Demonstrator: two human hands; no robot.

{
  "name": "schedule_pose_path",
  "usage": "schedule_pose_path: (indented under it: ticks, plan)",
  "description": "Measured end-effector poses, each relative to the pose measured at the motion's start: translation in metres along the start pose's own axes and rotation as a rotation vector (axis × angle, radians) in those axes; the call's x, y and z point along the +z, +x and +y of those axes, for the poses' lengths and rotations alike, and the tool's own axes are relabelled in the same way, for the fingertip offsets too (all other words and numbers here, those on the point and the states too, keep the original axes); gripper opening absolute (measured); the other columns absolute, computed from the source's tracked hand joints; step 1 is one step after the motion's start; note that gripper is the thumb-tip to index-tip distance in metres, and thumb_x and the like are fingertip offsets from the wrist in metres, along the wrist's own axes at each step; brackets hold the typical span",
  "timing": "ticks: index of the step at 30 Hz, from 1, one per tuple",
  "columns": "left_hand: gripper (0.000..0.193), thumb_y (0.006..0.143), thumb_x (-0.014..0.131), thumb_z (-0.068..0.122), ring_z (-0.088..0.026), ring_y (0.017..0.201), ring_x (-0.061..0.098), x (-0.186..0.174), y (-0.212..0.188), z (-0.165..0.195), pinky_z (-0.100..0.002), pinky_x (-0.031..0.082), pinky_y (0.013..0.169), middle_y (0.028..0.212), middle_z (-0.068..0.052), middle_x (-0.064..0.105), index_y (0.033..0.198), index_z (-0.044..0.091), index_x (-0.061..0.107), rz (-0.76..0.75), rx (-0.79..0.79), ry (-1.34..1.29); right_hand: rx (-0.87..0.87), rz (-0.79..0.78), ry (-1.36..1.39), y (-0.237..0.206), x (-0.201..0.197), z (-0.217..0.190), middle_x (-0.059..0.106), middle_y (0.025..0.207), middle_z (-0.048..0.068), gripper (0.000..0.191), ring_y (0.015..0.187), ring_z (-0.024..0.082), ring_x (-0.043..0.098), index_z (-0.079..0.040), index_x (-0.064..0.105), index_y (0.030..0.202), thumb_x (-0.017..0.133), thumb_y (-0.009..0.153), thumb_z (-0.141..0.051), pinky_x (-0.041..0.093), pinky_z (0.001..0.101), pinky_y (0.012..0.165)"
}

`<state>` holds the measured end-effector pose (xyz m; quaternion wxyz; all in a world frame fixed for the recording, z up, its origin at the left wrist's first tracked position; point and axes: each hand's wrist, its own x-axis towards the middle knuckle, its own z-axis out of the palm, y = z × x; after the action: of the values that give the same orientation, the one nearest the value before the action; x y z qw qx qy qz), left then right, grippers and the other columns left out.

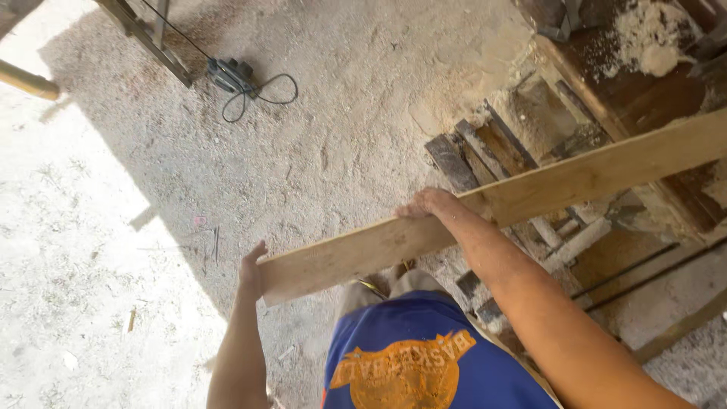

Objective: The person picks up a long wooden plank from a pile of lumber, carries it across a sawdust-covered workshop yard, and holds it upright with both hands while a stationary sawing machine cuts it. The person continues holding and steadying the plank as cut pieces fall away.

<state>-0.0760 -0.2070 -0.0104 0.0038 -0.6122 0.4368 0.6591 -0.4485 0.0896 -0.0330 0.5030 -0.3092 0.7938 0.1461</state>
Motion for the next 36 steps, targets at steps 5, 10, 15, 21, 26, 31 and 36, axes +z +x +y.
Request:
schedule_pose_path:
  ticks: [5,10,15,21,26,31,36]
  plan:
    - [0.076,0.085,0.068,0.054,-0.036,0.123,0.059,-0.002,-0.011,-0.011,-0.046,0.043,0.107,0.140,-0.024,0.059,0.137,0.000,0.061,-0.040,0.020,-0.059,-0.038,-0.076,0.079,0.015,-0.009,0.013,0.056,0.148,0.019,0.092,0.138,0.040,0.052,-0.014,0.067,0.137,0.047,0.082,-0.084,0.040,0.0566,0.117]
    - [0.094,0.091,0.050,0.069,-0.043,0.147,0.031,-0.008,-0.052,-0.075,-0.058,0.025,0.118,0.161,-0.029,0.032,0.158,0.005,0.032,0.314,0.142,-0.309,-0.113,-0.129,0.113,0.042,0.011,0.036,0.055,0.146,0.020,0.092,0.137,0.040,0.050,-0.013,0.065,0.138,0.049,0.084,-0.085,0.038,0.0586,0.115]
    - [0.111,0.086,0.041,0.078,-0.047,0.155,0.015,0.121,-0.138,-0.192,-0.062,0.024,0.123,0.168,-0.030,0.010,0.164,0.009,0.004,0.448,-0.089,-0.864,-0.247,-0.104,0.018,0.049,0.027,0.039,0.054,0.145,0.022,0.092,0.136,0.041,0.048,-0.012,0.064,0.139,0.051,0.086,-0.086,0.037,0.0605,0.113]
    - [0.080,0.088,0.056,0.063,-0.035,0.135,0.042,0.341,-0.124,-0.210,-0.055,0.034,0.113,0.143,-0.013,0.047,0.145,0.010,0.038,-0.218,0.013,-1.315,-0.350,-0.309,0.038,0.043,0.030,0.047,0.074,0.126,0.018,0.078,0.116,0.033,0.071,-0.019,0.071,0.134,0.042,0.089,-0.076,0.053,0.0479,0.102]
    - [0.066,0.083,0.070,0.047,-0.032,0.122,0.056,0.369,-0.108,-0.175,-0.052,0.040,0.110,0.126,-0.008,0.063,0.139,0.014,0.055,-0.002,0.087,-1.490,-0.476,-0.080,-0.039,0.053,0.018,0.087,0.070,0.132,0.019,0.078,0.124,0.032,0.066,-0.012,0.074,0.127,0.033,0.100,-0.072,0.049,0.0434,0.109]
    - [0.074,0.077,0.076,0.041,-0.032,0.122,0.054,0.364,-0.121,-0.163,-0.051,0.040,0.109,0.127,-0.009,0.061,0.140,0.012,0.053,0.090,0.120,-1.461,0.022,-0.130,-0.014,0.047,-0.025,0.235,0.051,0.153,0.026,0.091,0.141,0.042,0.050,-0.005,0.066,0.137,0.039,0.092,-0.079,0.039,0.0598,0.118]
    - [0.073,0.074,0.077,0.037,-0.032,0.123,0.055,0.359,-0.123,-0.154,-0.050,0.040,0.110,0.126,-0.011,0.062,0.139,0.010,0.054,0.152,0.119,-1.446,0.282,-0.204,-0.121,0.007,-0.046,0.357,0.056,0.151,0.018,0.076,0.138,0.036,0.054,-0.020,0.072,0.136,0.058,0.086,-0.075,0.040,0.0550,0.114]
